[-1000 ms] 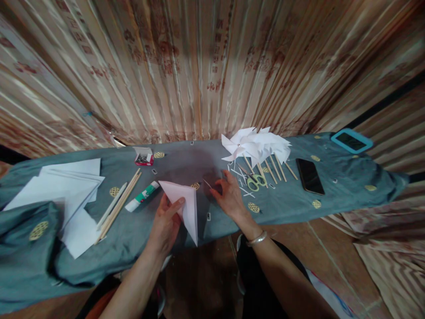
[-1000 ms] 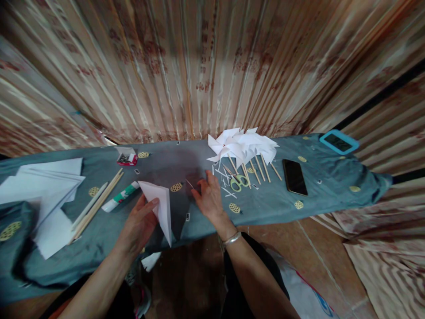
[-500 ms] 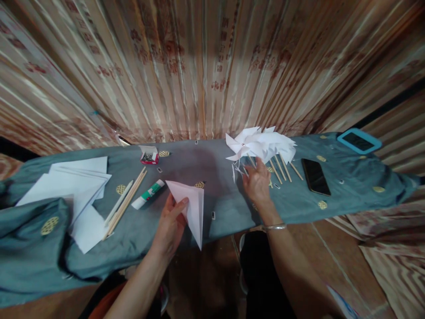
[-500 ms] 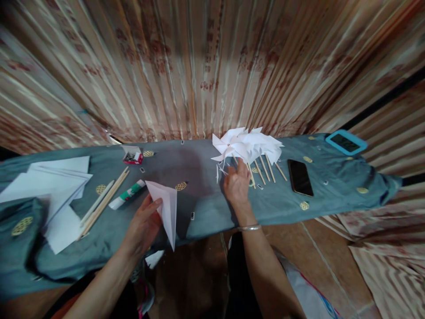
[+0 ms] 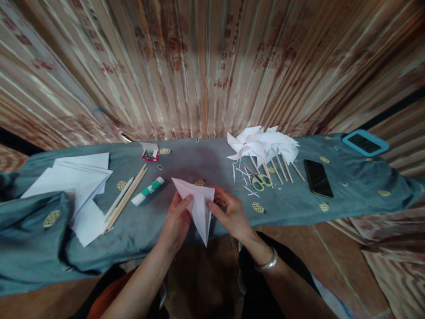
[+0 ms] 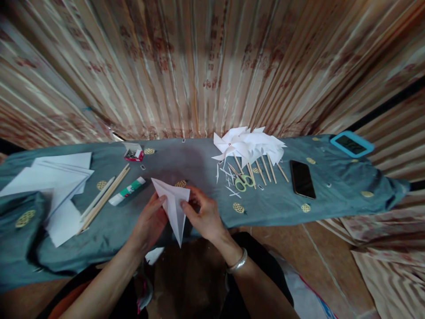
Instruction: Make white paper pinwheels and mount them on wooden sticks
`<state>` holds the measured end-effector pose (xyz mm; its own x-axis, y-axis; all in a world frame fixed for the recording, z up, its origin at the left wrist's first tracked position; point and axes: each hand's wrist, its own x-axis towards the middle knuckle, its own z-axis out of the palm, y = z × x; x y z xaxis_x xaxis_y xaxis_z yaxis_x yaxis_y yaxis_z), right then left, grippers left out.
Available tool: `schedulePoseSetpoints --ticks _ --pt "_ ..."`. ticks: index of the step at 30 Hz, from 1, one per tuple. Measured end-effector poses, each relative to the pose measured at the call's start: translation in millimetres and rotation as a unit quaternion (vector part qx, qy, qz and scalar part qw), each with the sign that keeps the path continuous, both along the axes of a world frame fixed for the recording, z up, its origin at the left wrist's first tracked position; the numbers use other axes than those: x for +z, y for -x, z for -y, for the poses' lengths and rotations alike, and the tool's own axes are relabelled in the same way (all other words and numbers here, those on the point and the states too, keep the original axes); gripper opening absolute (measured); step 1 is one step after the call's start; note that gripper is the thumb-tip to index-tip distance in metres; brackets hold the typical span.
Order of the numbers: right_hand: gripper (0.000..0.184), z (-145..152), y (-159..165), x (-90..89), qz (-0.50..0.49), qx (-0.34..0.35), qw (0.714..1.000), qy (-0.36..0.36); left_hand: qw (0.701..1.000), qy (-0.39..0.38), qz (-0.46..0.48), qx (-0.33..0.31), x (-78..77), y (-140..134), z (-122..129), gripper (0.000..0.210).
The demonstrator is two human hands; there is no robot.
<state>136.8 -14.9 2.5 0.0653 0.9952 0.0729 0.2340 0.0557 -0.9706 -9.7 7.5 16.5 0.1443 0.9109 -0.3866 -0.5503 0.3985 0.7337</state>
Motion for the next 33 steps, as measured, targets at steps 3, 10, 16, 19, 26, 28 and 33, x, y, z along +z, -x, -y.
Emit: schedulePoseSetpoints --ticks 3,10,16,19,26,28,33 --pt "0.038 -5.0 -4.3 -5.2 0.026 -0.058 0.998 0.029 1.0 -0.005 -0.011 0.003 -7.5 -1.7 -0.7 0.057" --pt "0.057 -4.8 -14.9 -2.5 0.159 -0.084 0.984 0.011 0.79 -0.407 -0.459 0.018 -19.8 9.7 1.4 0.074" --pt "0.06 2.0 -7.9 -8.3 0.192 -0.023 0.98 -0.039 0.571 -0.556 -0.599 -0.078 -23.4 13.5 11.2 0.059" --pt "0.06 2.2 -7.1 -7.2 0.199 -0.021 0.979 -0.03 0.549 -0.55 -0.623 -0.084 -25.5 16.9 10.9 0.049" --pt "0.058 0.1 -19.5 -8.6 0.226 -0.072 0.971 -0.034 0.662 -0.488 -0.566 -0.056 -16.4 36.1 7.9 0.024" --pt "0.057 2.3 -24.5 -12.6 0.284 -0.055 0.955 -0.07 0.705 -0.463 -0.533 -0.065 -15.5 40.5 8.8 0.019" --pt "0.047 11.0 -33.5 -20.9 0.457 0.038 0.877 -0.144 0.735 -0.432 -0.512 -0.107 -22.8 49.2 13.5 0.018"
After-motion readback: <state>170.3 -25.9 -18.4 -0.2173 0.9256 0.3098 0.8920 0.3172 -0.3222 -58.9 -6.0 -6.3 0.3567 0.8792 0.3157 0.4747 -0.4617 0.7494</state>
